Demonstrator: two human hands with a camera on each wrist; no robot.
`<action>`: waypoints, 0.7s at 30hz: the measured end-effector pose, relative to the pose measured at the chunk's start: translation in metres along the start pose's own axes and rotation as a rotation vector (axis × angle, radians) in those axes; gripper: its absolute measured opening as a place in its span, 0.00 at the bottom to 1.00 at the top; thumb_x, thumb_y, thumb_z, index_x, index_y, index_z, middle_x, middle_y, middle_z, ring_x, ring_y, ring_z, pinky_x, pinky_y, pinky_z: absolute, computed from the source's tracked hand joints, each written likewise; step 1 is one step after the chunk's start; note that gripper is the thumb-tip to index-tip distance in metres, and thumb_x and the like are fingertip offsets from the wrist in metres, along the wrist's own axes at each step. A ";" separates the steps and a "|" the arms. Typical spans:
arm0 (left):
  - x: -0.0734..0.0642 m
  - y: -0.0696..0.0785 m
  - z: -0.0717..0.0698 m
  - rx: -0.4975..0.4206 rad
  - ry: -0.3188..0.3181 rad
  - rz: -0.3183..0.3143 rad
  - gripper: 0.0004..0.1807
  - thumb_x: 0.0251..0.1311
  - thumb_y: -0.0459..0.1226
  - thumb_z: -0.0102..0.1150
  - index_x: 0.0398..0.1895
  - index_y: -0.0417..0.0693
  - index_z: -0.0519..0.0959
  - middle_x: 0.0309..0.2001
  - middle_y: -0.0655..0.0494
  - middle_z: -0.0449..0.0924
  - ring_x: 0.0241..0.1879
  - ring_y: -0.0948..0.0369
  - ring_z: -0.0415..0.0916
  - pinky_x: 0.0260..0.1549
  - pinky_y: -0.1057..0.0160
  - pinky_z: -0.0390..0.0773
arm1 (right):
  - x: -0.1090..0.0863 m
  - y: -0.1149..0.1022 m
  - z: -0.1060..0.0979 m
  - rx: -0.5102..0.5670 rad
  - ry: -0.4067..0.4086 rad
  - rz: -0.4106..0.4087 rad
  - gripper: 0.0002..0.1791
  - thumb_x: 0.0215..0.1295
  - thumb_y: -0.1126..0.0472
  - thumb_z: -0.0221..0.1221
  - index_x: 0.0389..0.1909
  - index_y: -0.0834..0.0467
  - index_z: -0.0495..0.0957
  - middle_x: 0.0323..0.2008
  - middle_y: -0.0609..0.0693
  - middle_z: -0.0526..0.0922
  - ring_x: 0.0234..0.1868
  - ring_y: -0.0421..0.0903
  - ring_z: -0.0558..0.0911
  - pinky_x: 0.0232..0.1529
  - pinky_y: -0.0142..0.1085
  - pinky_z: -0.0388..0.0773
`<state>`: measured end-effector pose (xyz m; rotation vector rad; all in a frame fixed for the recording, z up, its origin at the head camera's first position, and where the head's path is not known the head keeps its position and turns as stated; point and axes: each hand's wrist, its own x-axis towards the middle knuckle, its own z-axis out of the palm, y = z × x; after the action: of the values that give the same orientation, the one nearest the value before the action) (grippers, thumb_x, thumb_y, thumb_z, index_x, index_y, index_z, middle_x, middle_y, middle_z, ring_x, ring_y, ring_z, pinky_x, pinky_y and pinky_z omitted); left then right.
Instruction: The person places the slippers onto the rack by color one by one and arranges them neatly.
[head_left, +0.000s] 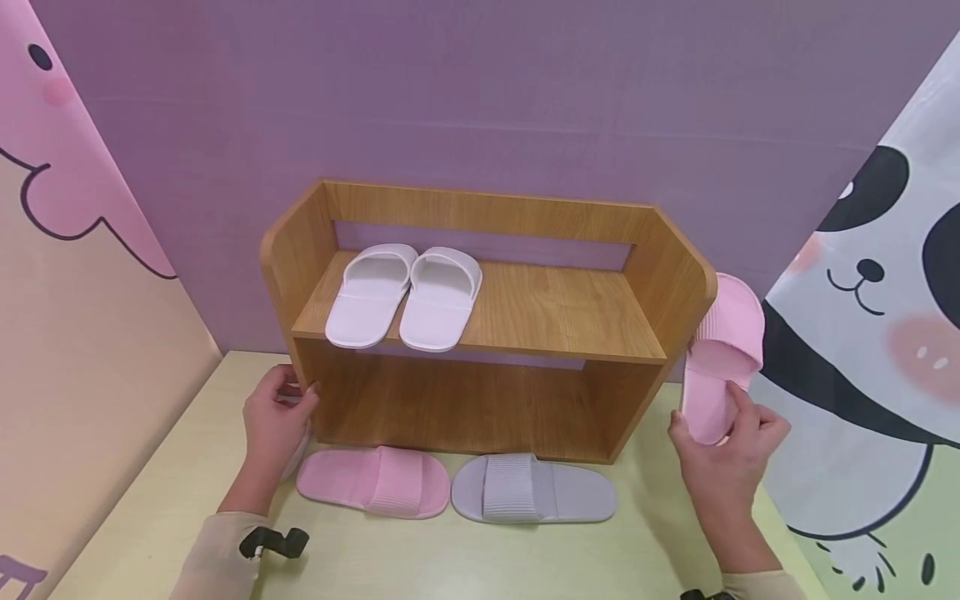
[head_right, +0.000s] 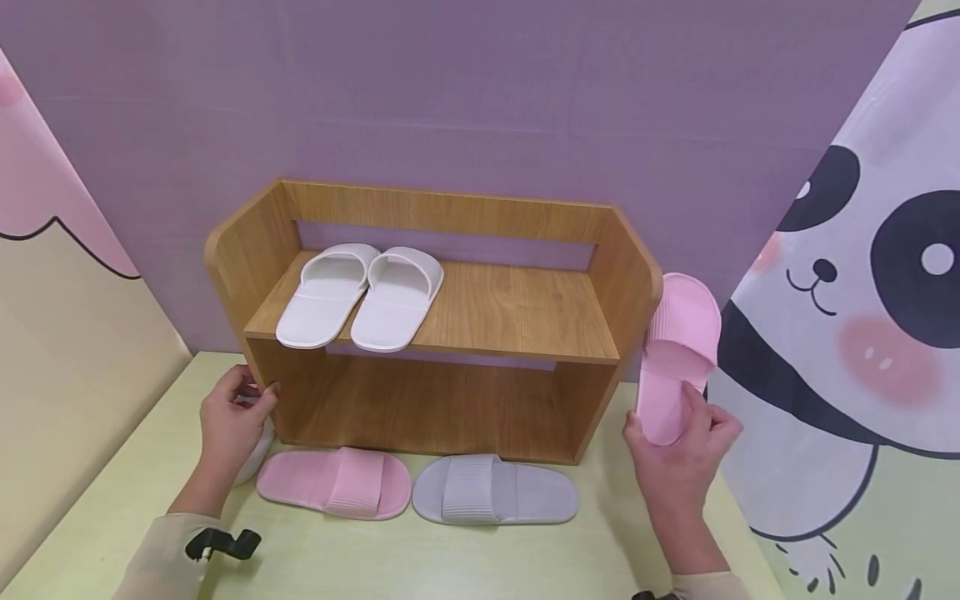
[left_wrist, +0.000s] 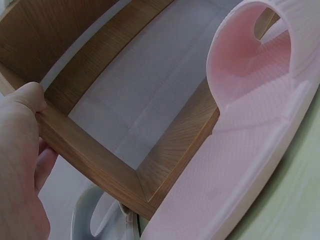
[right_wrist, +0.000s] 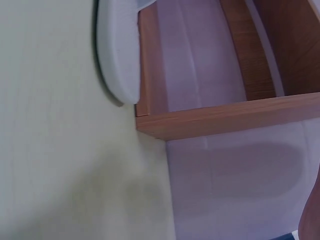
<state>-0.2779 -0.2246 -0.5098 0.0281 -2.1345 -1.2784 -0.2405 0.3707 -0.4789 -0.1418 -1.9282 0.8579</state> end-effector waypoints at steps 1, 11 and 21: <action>0.000 0.000 0.000 -0.001 0.001 -0.001 0.13 0.68 0.29 0.70 0.54 0.41 0.83 0.47 0.47 0.88 0.42 0.65 0.82 0.39 0.81 0.78 | 0.001 -0.001 -0.001 0.017 0.015 -0.016 0.47 0.47 0.69 0.80 0.74 0.59 0.77 0.57 0.29 0.55 0.62 0.31 0.61 0.58 0.22 0.65; 0.000 0.001 -0.001 -0.010 0.007 0.000 0.12 0.68 0.29 0.70 0.53 0.40 0.83 0.46 0.47 0.87 0.41 0.67 0.81 0.39 0.80 0.79 | 0.008 -0.018 -0.007 0.081 0.053 -0.034 0.47 0.51 0.67 0.78 0.76 0.56 0.76 0.60 0.28 0.56 0.68 0.33 0.62 0.63 0.26 0.68; -0.001 0.003 -0.001 -0.005 0.002 0.000 0.12 0.69 0.29 0.70 0.53 0.39 0.83 0.46 0.46 0.87 0.42 0.59 0.83 0.40 0.81 0.77 | 0.011 -0.079 -0.020 0.248 0.182 -0.119 0.41 0.50 0.61 0.70 0.70 0.68 0.76 0.58 0.38 0.61 0.61 0.35 0.64 0.51 0.28 0.63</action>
<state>-0.2755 -0.2238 -0.5077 0.0277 -2.1293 -1.2835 -0.2101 0.3271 -0.4167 0.0421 -1.6301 0.9618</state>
